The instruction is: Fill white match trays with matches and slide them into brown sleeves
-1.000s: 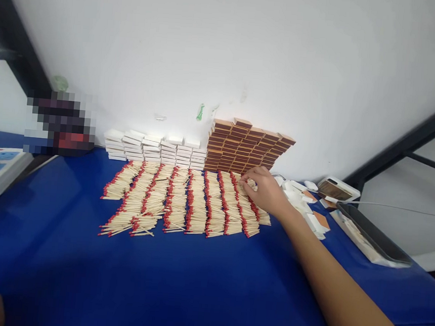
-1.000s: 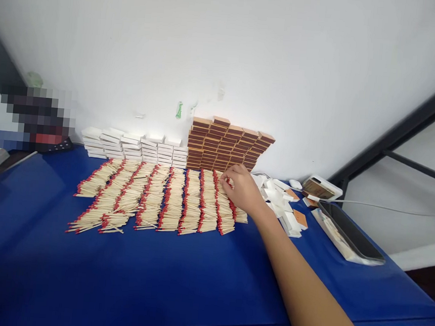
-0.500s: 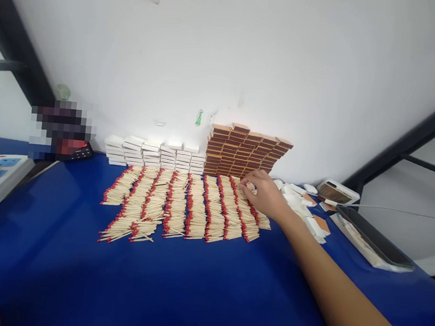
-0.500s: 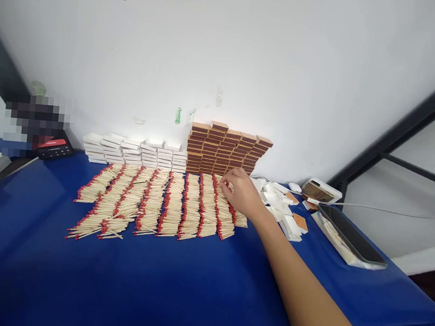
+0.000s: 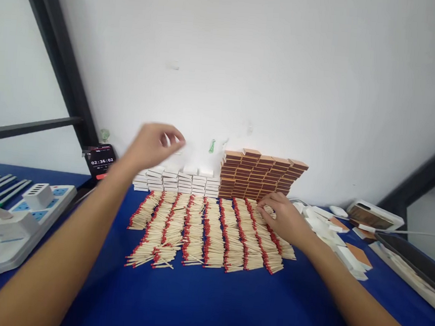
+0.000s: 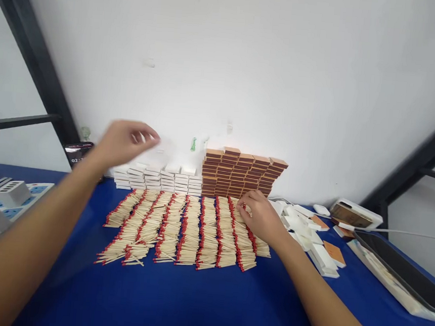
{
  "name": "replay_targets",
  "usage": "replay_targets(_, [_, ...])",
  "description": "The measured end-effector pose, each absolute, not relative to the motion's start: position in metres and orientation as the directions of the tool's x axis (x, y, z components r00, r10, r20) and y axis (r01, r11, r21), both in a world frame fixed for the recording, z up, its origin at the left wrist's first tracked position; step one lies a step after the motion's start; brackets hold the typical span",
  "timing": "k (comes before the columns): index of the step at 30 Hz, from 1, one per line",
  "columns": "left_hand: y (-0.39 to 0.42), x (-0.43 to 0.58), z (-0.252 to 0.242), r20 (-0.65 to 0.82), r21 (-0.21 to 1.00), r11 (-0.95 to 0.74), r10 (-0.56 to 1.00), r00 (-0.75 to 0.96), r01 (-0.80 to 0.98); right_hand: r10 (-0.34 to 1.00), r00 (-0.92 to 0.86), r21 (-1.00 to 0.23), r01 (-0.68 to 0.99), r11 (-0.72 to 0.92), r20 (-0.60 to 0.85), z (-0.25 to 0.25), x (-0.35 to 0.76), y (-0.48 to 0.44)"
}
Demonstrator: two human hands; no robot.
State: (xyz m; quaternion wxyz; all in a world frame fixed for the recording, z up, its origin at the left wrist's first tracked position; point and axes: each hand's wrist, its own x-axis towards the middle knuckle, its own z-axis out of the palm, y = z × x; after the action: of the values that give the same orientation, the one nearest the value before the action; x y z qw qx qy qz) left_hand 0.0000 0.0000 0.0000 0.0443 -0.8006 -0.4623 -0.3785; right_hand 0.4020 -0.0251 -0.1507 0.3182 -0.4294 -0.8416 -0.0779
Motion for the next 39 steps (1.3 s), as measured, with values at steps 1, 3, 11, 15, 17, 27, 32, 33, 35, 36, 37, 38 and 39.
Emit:
replay_targets(1, [0.007, 0.009, -0.013, 0.604, 0.238, -0.564, 0.724, 0.334, 0.791, 0.672, -0.428, -0.141, 0.773, 0.619, 0.604, -0.150, 0.402, -0.025])
replay_targets(3, [0.020, 0.027, -0.038, 0.520, 0.167, -0.570, 0.744, 0.419, 0.805, 0.669, -0.428, -0.139, 0.772, 0.620, 0.607, -0.149, 0.402, -0.026])
replay_targets(11, [0.035, 0.060, -0.077, 0.431, 0.053, -0.545, 0.769, 0.473, 0.837, 0.655, -0.435, -0.134, 0.763, 0.633, 0.618, -0.146, 0.397, -0.028])
replay_targets(15, [0.043, 0.062, -0.080, 0.397, 0.026, -0.520, 0.789, 0.468, 0.854, 0.660, -0.438, -0.132, 0.765, 0.630, 0.611, -0.145, 0.396, -0.028])
replay_targets(17, [0.049, 0.062, -0.081, 0.389, 0.019, -0.520, 0.791, 0.473, 0.854, 0.661, -0.440, -0.132, 0.765, 0.630, 0.608, -0.145, 0.396, -0.029])
replay_targets(27, [-0.002, 0.058, -0.059, 0.458, -0.022, -0.624, 0.689, 0.562, 0.781, 0.655, -0.451, -0.097, 0.775, 0.624, 0.606, -0.139, 0.396, -0.034])
replay_targets(32, [-0.075, 0.064, -0.070, 0.292, 0.046, -0.780, 0.607, 0.739, 0.623, 0.651, -0.470, -0.060, 0.782, 0.620, 0.596, -0.135, 0.390, -0.040])
replay_targets(33, [-0.088, 0.067, -0.075, 0.264, 0.078, -0.794, 0.600, 0.755, 0.603, 0.649, -0.473, -0.053, 0.783, 0.620, 0.595, -0.133, 0.388, -0.042])
replay_targets(35, [-0.111, 0.071, -0.084, 0.205, 0.125, -0.823, 0.569, 0.797, 0.555, 0.645, -0.479, -0.040, 0.784, 0.620, 0.596, -0.129, 0.385, -0.046])
replay_targets(36, [-0.119, 0.073, -0.089, 0.198, 0.145, -0.823, 0.568, 0.799, 0.549, 0.642, -0.481, -0.034, 0.784, 0.619, 0.598, -0.127, 0.384, -0.047])
replay_targets(37, [-0.126, 0.074, -0.094, 0.192, 0.164, -0.825, 0.564, 0.803, 0.540, 0.639, -0.482, -0.029, 0.785, 0.619, 0.600, -0.125, 0.384, -0.049])
replay_targets(38, [-0.132, 0.075, -0.100, 0.197, 0.187, -0.828, 0.560, 0.805, 0.529, 0.637, -0.482, -0.024, 0.786, 0.617, 0.602, -0.124, 0.383, -0.050])
replay_targets(39, [-0.136, 0.075, -0.105, 0.205, 0.213, -0.830, 0.554, 0.807, 0.515, 0.636, -0.481, -0.021, 0.788, 0.615, 0.604, -0.122, 0.383, -0.051])
